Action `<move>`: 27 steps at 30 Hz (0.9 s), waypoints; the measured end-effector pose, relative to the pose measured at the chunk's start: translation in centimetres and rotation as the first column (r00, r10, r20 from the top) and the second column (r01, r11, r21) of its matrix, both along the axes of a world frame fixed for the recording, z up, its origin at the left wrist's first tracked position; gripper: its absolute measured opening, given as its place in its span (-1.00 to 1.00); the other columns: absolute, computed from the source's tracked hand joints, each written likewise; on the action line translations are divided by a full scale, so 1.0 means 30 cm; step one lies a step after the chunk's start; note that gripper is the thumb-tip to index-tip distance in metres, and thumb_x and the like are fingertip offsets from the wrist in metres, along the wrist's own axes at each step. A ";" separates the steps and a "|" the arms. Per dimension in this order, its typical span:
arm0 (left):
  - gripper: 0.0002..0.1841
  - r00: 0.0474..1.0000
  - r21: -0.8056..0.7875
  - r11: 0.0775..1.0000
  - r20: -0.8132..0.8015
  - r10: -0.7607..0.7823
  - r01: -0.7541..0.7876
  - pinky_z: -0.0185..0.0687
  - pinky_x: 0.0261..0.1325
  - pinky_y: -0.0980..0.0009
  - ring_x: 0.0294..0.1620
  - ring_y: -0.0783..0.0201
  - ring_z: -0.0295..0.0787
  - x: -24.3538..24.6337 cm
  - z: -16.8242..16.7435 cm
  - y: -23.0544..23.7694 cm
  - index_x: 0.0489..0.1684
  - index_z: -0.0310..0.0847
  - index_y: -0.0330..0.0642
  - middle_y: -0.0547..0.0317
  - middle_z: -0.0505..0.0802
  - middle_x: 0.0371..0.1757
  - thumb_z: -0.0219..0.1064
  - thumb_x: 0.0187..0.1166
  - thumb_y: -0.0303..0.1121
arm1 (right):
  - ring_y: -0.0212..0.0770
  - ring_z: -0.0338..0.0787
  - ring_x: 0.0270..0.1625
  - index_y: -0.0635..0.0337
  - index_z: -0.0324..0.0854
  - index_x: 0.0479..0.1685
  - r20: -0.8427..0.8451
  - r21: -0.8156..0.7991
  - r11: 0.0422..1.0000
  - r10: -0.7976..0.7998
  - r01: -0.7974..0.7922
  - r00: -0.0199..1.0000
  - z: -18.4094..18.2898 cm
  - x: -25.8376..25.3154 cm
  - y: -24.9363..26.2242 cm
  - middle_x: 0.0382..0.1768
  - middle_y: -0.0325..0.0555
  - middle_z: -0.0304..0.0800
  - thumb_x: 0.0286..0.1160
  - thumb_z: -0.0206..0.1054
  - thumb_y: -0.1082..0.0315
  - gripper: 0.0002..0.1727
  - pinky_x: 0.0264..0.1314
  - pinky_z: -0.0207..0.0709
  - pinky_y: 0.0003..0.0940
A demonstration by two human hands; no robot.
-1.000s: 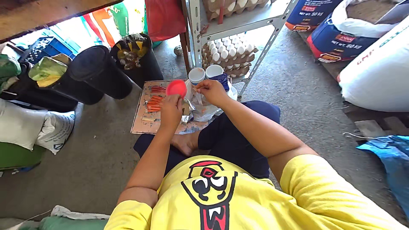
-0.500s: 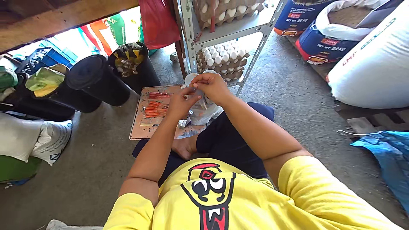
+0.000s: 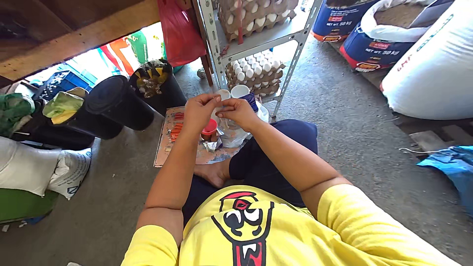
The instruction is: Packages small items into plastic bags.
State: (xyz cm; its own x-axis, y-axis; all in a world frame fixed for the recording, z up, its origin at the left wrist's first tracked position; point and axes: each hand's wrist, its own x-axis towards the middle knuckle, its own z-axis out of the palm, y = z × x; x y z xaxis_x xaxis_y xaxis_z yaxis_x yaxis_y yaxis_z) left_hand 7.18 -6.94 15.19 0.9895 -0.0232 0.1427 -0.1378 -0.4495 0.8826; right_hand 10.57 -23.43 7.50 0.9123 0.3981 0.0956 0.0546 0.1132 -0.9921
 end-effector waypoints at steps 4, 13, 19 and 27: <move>-0.81 0.997 -0.033 0.999 0.072 0.026 -0.023 0.69 0.00 0.44 -0.14 0.45 0.79 0.009 0.054 0.025 0.02 0.86 -0.15 0.23 0.91 -0.10 0.41 0.66 -0.29 | -0.39 0.89 -0.16 0.38 0.68 0.15 0.005 0.012 1.000 0.002 -0.002 1.000 0.014 -0.001 0.010 -0.17 -0.08 0.93 0.35 0.54 0.58 -0.64 0.04 0.78 -0.43; -0.91 0.991 -0.002 1.000 0.137 0.004 -0.004 0.62 -0.19 0.58 -0.33 0.56 0.71 0.026 0.139 0.028 -0.23 0.83 -0.17 0.33 0.87 -0.32 0.58 0.43 -0.43 | -0.41 0.89 -0.17 0.37 0.68 0.12 0.021 0.028 1.000 0.012 -0.013 1.000 0.028 -0.010 0.000 -0.18 -0.09 0.93 0.37 0.53 0.58 -0.67 0.03 0.77 -0.44; -0.88 0.989 0.014 0.999 0.139 -0.045 0.044 0.71 -0.05 0.56 -0.24 0.53 0.78 0.030 0.137 0.016 -0.11 0.83 -0.22 0.27 0.89 -0.23 0.52 0.49 -0.47 | -0.36 0.91 -0.06 0.38 0.66 0.17 0.022 0.031 0.999 0.040 -0.041 0.999 0.032 -0.009 -0.004 -0.07 -0.04 0.92 0.37 0.48 0.66 -0.64 0.10 0.78 -0.41; -0.91 0.980 0.103 0.993 0.184 -0.076 0.058 0.69 -0.10 0.56 -0.28 0.55 0.77 0.024 0.150 0.009 -0.16 0.82 -0.18 0.29 0.88 -0.28 0.53 0.48 -0.45 | -0.34 0.89 0.00 0.39 0.62 0.24 0.015 0.011 0.998 0.060 -0.060 0.998 0.037 -0.003 -0.003 0.02 -0.01 0.90 0.36 0.47 0.68 -0.58 0.13 0.76 -0.41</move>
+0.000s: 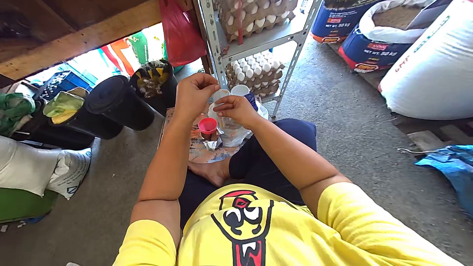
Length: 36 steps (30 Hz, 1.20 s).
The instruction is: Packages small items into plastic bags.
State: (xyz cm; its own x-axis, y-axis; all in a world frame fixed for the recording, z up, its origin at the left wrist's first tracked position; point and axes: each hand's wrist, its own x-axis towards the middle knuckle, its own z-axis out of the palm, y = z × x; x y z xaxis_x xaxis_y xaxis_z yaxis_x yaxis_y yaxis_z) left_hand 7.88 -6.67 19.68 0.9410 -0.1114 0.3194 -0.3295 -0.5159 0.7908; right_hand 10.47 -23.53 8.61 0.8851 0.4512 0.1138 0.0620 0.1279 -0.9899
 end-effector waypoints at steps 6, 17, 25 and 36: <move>-0.86 0.999 0.016 1.000 0.033 0.012 -0.012 0.70 -0.03 0.56 -0.22 0.56 0.78 0.007 0.001 0.009 -0.05 0.81 -0.20 0.28 0.90 -0.21 0.49 0.54 -0.41 | -0.31 0.90 0.00 0.41 0.67 0.18 0.023 -0.038 0.999 0.016 -0.015 1.000 -0.004 0.004 0.005 0.01 0.01 0.90 0.37 0.47 0.65 -0.63 0.14 0.78 -0.37; -0.52 0.993 -0.018 1.000 -0.120 -0.013 0.011 0.72 0.14 0.37 -0.05 0.39 0.81 0.005 0.004 0.015 0.32 0.65 -0.28 0.14 0.88 -0.04 0.57 0.48 -0.26 | -0.32 0.91 -0.01 0.40 0.72 0.10 0.038 -0.146 0.989 -0.010 0.015 0.999 -0.030 0.010 0.005 -0.02 0.02 0.92 0.43 0.47 0.60 -0.73 0.20 0.76 -0.37; -0.89 0.993 -0.060 0.996 -0.106 0.058 -0.064 0.51 -0.27 0.56 -0.38 0.57 0.64 0.021 -0.016 0.016 -0.13 0.88 -0.11 0.36 0.87 -0.27 0.48 0.59 -0.32 | -0.34 0.90 -0.03 0.41 0.75 0.07 0.038 -0.182 0.983 -0.001 0.008 0.999 -0.053 0.018 0.011 -0.05 0.02 0.93 0.45 0.48 0.57 -0.76 0.19 0.73 -0.38; -0.86 0.983 0.064 0.998 -0.181 0.029 -0.018 0.70 0.10 0.32 -0.14 0.47 0.81 0.033 -0.086 -0.025 -0.14 0.90 -0.11 0.26 0.92 -0.19 0.47 0.61 -0.27 | -0.33 0.86 -0.17 0.22 0.75 0.10 0.132 -0.248 0.959 -0.105 0.135 0.986 0.081 0.012 0.009 -0.18 -0.16 0.92 0.34 0.62 0.30 -0.63 0.05 0.74 -0.23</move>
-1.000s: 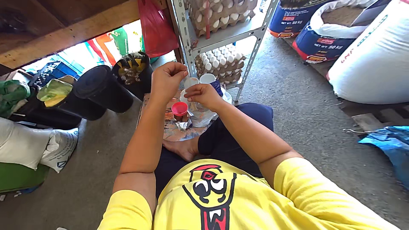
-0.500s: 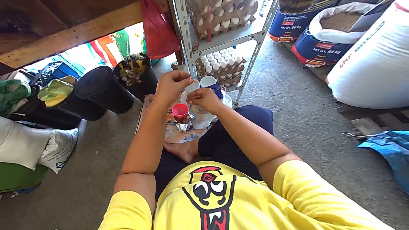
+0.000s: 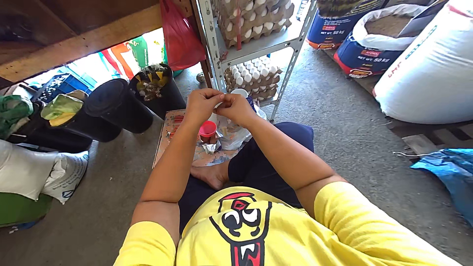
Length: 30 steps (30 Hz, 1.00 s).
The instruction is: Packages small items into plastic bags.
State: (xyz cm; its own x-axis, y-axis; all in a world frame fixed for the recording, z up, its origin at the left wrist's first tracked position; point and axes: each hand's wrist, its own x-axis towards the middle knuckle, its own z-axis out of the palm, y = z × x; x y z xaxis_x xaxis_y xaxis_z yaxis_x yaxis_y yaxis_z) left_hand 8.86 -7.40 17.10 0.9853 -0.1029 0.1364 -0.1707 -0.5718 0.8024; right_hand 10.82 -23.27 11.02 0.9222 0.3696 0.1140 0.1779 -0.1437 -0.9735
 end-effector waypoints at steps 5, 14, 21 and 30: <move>-0.77 0.997 -0.018 0.997 0.015 0.082 -0.082 0.62 -0.10 0.36 -0.28 0.41 0.70 0.009 -0.055 0.057 0.17 0.80 -0.10 0.20 0.86 -0.21 0.41 0.65 -0.33 | -0.29 0.82 -0.16 0.15 0.79 0.12 0.036 -0.186 0.981 -0.053 0.059 0.998 0.046 0.021 -0.036 -0.16 -0.14 0.89 0.49 0.49 0.31 -0.73 0.03 0.69 -0.16; -0.78 0.980 -0.123 0.979 -0.128 0.149 -0.165 0.74 0.01 0.33 -0.21 0.38 0.81 -0.053 -0.203 0.105 0.10 0.85 -0.19 0.14 0.91 -0.11 0.37 0.69 -0.32 | 0.03 0.83 0.19 0.17 0.87 0.05 0.389 -0.606 0.794 0.254 0.038 0.886 0.116 0.069 0.016 0.05 0.06 0.88 0.63 0.30 0.46 -0.77 0.40 0.59 0.06; -0.83 0.976 -0.920 0.345 -0.212 -0.047 -0.183 0.71 -0.27 0.59 -0.42 0.51 0.68 -0.224 -0.251 0.044 -0.11 0.61 0.00 0.38 0.72 -0.35 0.12 0.83 -0.28 | -0.13 0.88 0.00 0.25 0.91 -0.15 0.658 -0.182 0.974 0.224 -0.136 0.719 0.116 0.048 0.144 -0.15 0.02 0.92 0.51 0.35 0.55 -0.81 0.21 0.71 -0.18; -0.88 0.911 -0.925 0.153 0.296 -0.285 0.348 0.64 -0.29 0.64 -0.40 0.57 0.71 -0.204 -0.197 0.040 -0.25 0.81 0.20 0.49 0.81 -0.38 0.54 0.49 -0.07 | -0.49 0.81 -0.07 -0.01 0.91 -0.23 0.529 0.452 0.588 0.428 -0.671 0.732 0.195 -0.004 0.179 -0.18 -0.38 0.91 0.50 0.37 0.53 -0.76 0.06 0.71 -0.49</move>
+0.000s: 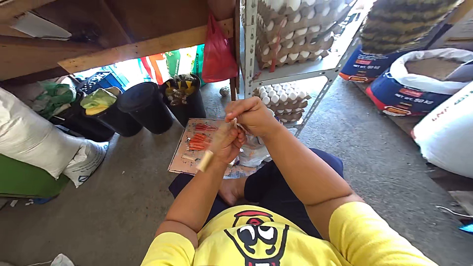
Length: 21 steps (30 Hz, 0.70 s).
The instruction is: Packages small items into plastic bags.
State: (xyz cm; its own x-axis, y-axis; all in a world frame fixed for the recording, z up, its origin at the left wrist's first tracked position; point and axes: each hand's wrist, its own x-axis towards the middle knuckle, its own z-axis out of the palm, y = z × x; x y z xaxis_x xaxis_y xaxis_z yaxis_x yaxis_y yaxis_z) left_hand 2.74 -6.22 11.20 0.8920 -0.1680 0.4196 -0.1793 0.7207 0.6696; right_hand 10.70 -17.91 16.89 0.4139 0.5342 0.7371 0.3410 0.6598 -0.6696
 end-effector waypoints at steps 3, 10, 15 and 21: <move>-0.94 0.983 0.223 0.957 0.038 0.182 -0.186 0.67 -0.22 0.58 -0.36 0.55 0.72 0.019 0.025 0.039 -0.24 0.85 0.16 0.45 0.84 -0.35 0.48 0.56 -0.17 | -0.45 0.80 0.07 0.01 0.90 -0.28 -0.041 -0.067 0.998 -0.009 0.007 0.999 -0.002 0.010 -0.044 -0.08 -0.35 0.89 0.49 0.41 0.50 -0.82 0.18 0.70 -0.47; -0.89 0.645 0.511 0.394 0.586 0.490 -0.764 0.77 0.07 0.50 -0.10 0.45 0.83 0.047 0.060 0.074 -0.14 0.86 -0.33 0.16 0.91 -0.15 0.44 0.56 -0.51 | -0.47 0.78 -0.11 0.24 0.84 -0.25 -0.152 -0.438 0.866 -0.338 0.244 0.929 0.000 -0.013 -0.157 -0.19 -0.25 0.85 0.40 0.41 0.59 -0.88 0.04 0.70 -0.52; -0.92 0.347 0.410 -0.069 0.839 0.418 -0.909 0.73 0.15 0.37 -0.02 0.23 0.85 0.050 0.060 0.069 -0.27 0.89 -0.24 0.05 0.93 -0.16 0.53 0.49 -0.41 | -0.43 0.81 -0.29 0.30 0.81 -0.21 -0.278 -0.575 0.773 -0.493 0.268 0.824 -0.019 -0.035 -0.145 -0.31 -0.18 0.87 0.42 0.43 0.61 -0.91 -0.10 0.75 -0.50; -0.83 0.509 0.582 0.039 0.675 0.534 -0.812 0.79 0.01 0.48 -0.11 0.40 0.85 -0.007 0.040 0.048 -0.09 0.88 -0.24 0.12 0.92 -0.12 0.45 0.60 -0.35 | -0.40 0.82 -0.27 0.32 0.80 -0.16 -0.375 -0.517 0.788 -0.560 0.335 0.738 -0.072 -0.055 -0.092 -0.28 -0.13 0.88 0.39 0.47 0.63 -0.88 -0.10 0.76 -0.47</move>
State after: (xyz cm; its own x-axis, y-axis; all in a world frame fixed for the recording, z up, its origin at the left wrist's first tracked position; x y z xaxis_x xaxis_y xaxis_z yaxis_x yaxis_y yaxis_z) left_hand 2.53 -4.77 12.41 0.7101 0.1151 0.6946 -0.4863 -0.6333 0.6020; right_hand 9.05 -20.68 14.72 0.9161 0.3775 0.1354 0.0807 0.1571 -0.9843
